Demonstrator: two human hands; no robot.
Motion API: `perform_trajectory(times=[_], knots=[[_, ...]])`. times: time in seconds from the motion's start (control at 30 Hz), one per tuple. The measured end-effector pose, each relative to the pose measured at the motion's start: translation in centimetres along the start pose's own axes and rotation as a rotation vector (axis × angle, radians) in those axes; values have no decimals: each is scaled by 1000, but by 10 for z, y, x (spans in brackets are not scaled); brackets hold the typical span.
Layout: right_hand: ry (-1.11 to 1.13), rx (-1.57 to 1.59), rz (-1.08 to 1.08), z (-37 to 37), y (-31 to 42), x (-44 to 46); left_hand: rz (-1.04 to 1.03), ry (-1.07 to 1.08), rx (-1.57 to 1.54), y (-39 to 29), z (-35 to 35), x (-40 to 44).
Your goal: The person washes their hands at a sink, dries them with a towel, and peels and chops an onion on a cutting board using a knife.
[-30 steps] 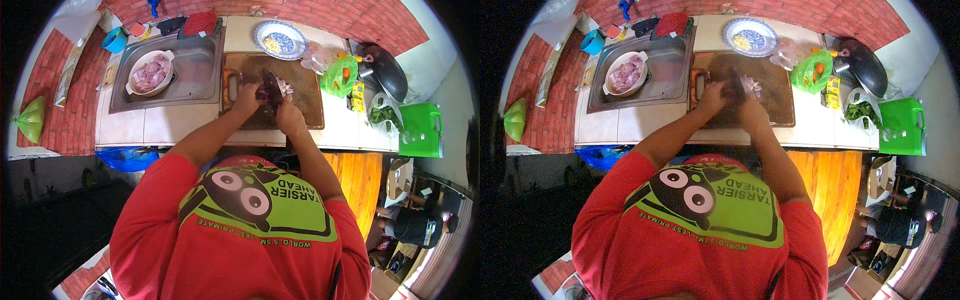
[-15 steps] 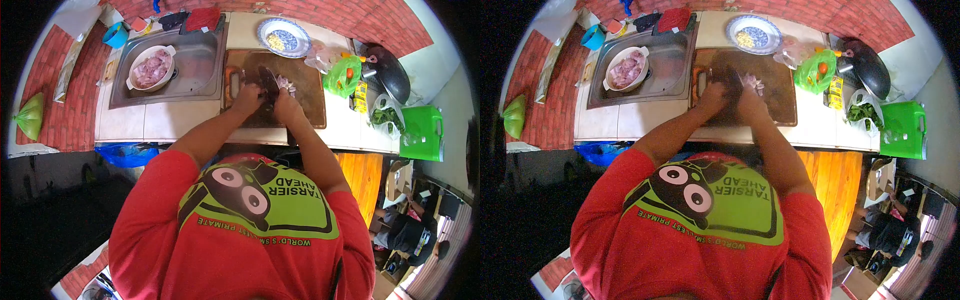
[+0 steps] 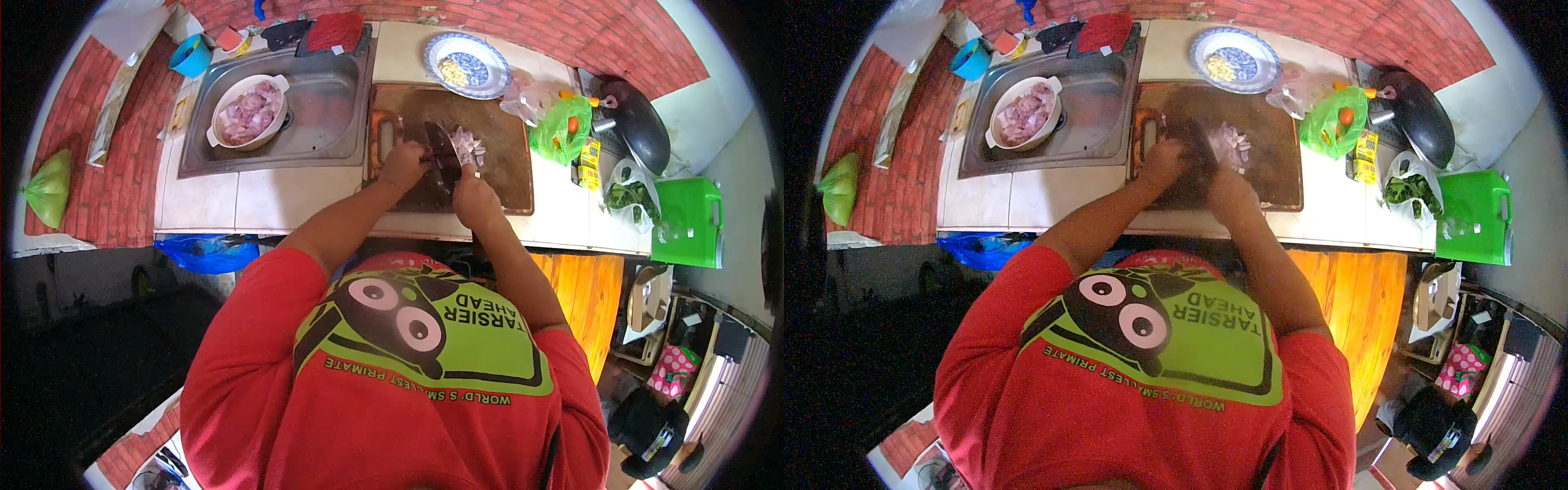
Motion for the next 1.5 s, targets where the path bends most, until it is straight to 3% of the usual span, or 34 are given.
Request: perform_trajectory(times=[0.13,0.27,0.37,0.5,0.57,0.6,0.67,0.7,0.77,0.8,0.87,0.9,0.93,1.07,1.17,1.3,1.4,1.47,1.5], knots=[[-129,102,103,-12,-4,13,27,22,38,5,-7,-4],[-168,174,67,-24,-18,42,-66,-26,-1,-1,-4,-2],[-176,30,24,-19,-16,44,-67,-67,54,-15,8,-1],[-121,63,-17,23,7,9,-43,-28,36,-7,7,1],[-115,70,-18,34,5,-8,49,-173,-271,12,8,-2],[-145,29,35,39,5,-17,43,-172,-269,10,14,-3],[-181,-11,93,43,0,-25,75,-491,-242,-5,52,-14],[-190,-106,121,40,-5,-27,70,-489,-239,-21,66,-15],[-199,-198,148,34,-17,-25,-191,-191,-177,-68,82,-8],[-268,-325,256,33,-18,-26,-192,-187,-176,-80,89,-3],[-338,-451,365,31,-23,-27,-452,139,238,-113,71,3],[-403,-519,466,31,-22,-29,-454,140,240,-111,64,8],[-469,-587,565,31,-19,-32,-479,270,224,-104,47,12],[-512,-577,679,37,-20,-38,-419,545,295,-78,2,19],[-551,-602,680,48,-20,-45,-318,640,443,-55,-3,21],[-519,-562,692,69,-37,-60,-337,760,535,-40,9,17],[-506,-542,648,81,-65,-70,-394,633,485,-25,-3,23],[-424,-399,446,84,-92,-68,-288,436,41,-24,4,32],[-372,-232,345,86,-102,-64,-288,434,42,-17,-3,34]])
Point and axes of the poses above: each hand's wrist, its own x-axis towards the middle knuckle, its own z-axis out of the back of the hand, y = z × x, the point moved 5 cm from there along x, towards the middle knuckle, and after that the axes turned 1 degree about -x, right-handed, at the moved point
